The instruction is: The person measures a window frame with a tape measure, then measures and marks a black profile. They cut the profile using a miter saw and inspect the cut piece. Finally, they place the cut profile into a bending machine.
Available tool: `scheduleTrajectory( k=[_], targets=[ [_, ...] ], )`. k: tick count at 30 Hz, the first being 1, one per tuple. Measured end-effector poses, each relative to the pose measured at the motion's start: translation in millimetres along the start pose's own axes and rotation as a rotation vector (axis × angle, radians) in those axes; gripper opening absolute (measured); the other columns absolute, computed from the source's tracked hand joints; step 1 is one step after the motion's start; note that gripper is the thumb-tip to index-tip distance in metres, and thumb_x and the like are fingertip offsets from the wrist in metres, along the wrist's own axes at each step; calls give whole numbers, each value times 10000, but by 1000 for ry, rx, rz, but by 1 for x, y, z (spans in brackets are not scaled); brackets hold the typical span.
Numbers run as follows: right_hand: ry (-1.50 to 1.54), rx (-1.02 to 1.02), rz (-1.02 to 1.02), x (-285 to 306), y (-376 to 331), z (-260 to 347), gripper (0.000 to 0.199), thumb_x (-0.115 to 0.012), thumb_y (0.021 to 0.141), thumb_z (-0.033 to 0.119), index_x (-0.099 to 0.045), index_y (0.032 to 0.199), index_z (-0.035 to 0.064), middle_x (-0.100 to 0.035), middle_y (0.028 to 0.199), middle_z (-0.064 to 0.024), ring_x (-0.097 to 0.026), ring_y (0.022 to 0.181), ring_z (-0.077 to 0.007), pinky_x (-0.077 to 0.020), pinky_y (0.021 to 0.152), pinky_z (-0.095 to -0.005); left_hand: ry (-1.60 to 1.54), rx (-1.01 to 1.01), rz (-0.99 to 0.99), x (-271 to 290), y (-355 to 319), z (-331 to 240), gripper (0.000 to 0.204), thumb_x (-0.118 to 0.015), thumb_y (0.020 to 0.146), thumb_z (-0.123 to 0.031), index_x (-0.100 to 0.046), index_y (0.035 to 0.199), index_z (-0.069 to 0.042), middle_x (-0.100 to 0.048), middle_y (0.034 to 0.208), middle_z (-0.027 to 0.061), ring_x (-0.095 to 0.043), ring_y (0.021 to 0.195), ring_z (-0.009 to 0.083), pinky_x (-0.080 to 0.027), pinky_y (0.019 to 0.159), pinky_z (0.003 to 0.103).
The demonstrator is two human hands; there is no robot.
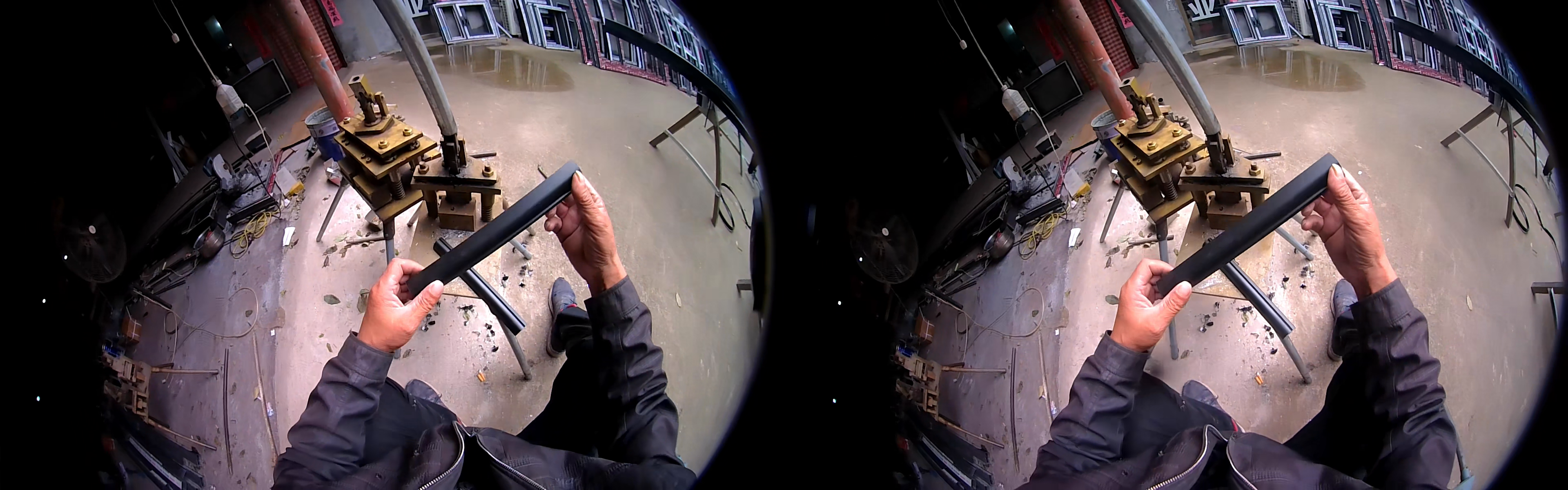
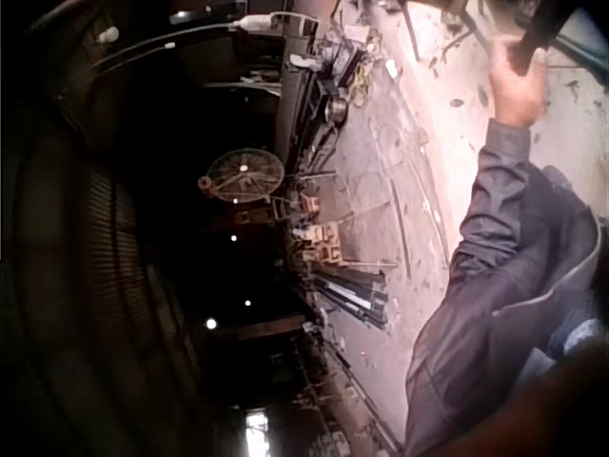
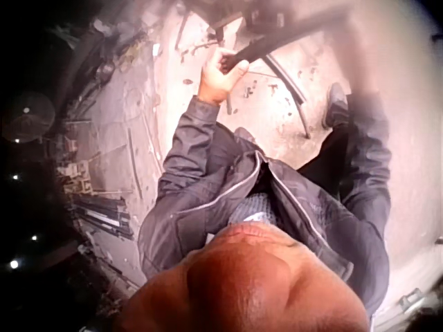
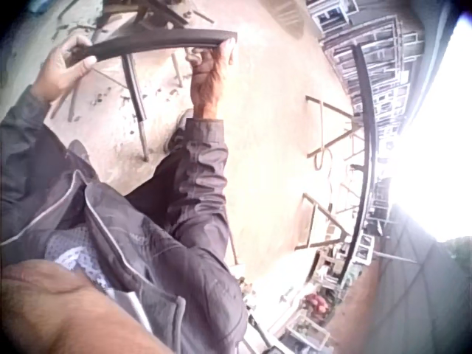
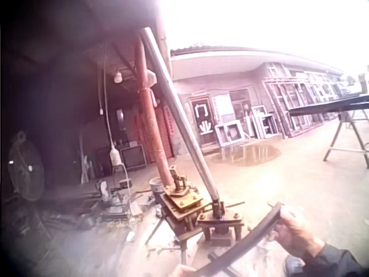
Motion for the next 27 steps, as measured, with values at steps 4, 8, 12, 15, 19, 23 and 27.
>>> scheduleTrajectory(
  k=[4, 8, 12, 15, 19, 23, 27],
  targets=[
    [-42, -64, 18, 10, 5, -19, 260, -610, 1073, 312, -625, 1150, 64, -716, 996, -50, -729, 863, -130, -620, 657, -249, 157, 12, 161, -28, -19, 15, 350, -782, 956, -158, -551, 1174, -10, -682, 1014, 61, -637, 936, 101, -521, 822, 274],
    [-174, -267, -2, 28, -7, -71, 317, -645, 1052, 337, -650, 1172, 43, -705, 969, -39, -689, 789, -101, -611, 651, -243, 247, 208, 237, -30, -34, 54, 401, -733, 999, -283, -568, 1243, -11, -695, 976, 31, -625, 898, 84, -517, 807, 278],
    [-293, -370, 27, 32, -11, -95, 329, -660, 1043, 370, -664, 1136, 55, -679, 953, -11, -654, 788, -77, -588, 664, -230, 286, 252, 308, -37, -42, 88, 438, -674, 1025, -423, -588, 1164, -16, -624, 793, 61, -576, 718, 149, -497, 680, 344],
    [-340, -354, 33, 34, -4, -100, 361, -635, 1052, 408, -659, 1113, 53, -674, 947, -8, -650, 802, -78, -587, 686, -238, 238, 357, 310, -45, -41, 96, 419, -662, 1033, -422, -585, 1145, -25, -609, 787, 62, -573, 721, 153, -493, 681, 339],
    [-361, -337, 29, 31, 1, -101, 379, -623, 1057, 424, -661, 1127, 53, -674, 955, -16, -646, 809, -80, -582, 703, -248, 167, 271, 270, -43, -36, 106, 384, -657, 1044, -398, -576, 1120, -30, -595, 793, 1, -573, 679, 81, -486, 613, 259],
    [-409, -345, 40, 35, 0, -109, 379, -607, 1066, 425, -659, 1137, 57, -672, 958, -11, -644, 819, -85, -576, 707, -254, 67, 363, 280, -47, -34, 105, 354, -645, 1053, -373, -569, 1096, -29, -609, 791, 9, -580, 674, 75, -492, 605, 252],
    [-440, -373, 55, 33, -1, -118, 357, -592, 1076, 414, -656, 1139, 69, -670, 958, -8, -640, 824, -80, -574, 716, -261, -11, 442, 320, -52, -36, 102, 344, -628, 1063, -366, -565, 1102, -30, -605, 771, 10, -575, 643, 77, -489, 593, 252]
  ],
)
Point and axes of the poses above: each hand's wrist, its own y-axis towards the middle knuckle, its own x-axis out of the back of the hand, z = x × y, the point moved 7 cm from there along y, towards the middle knuckle
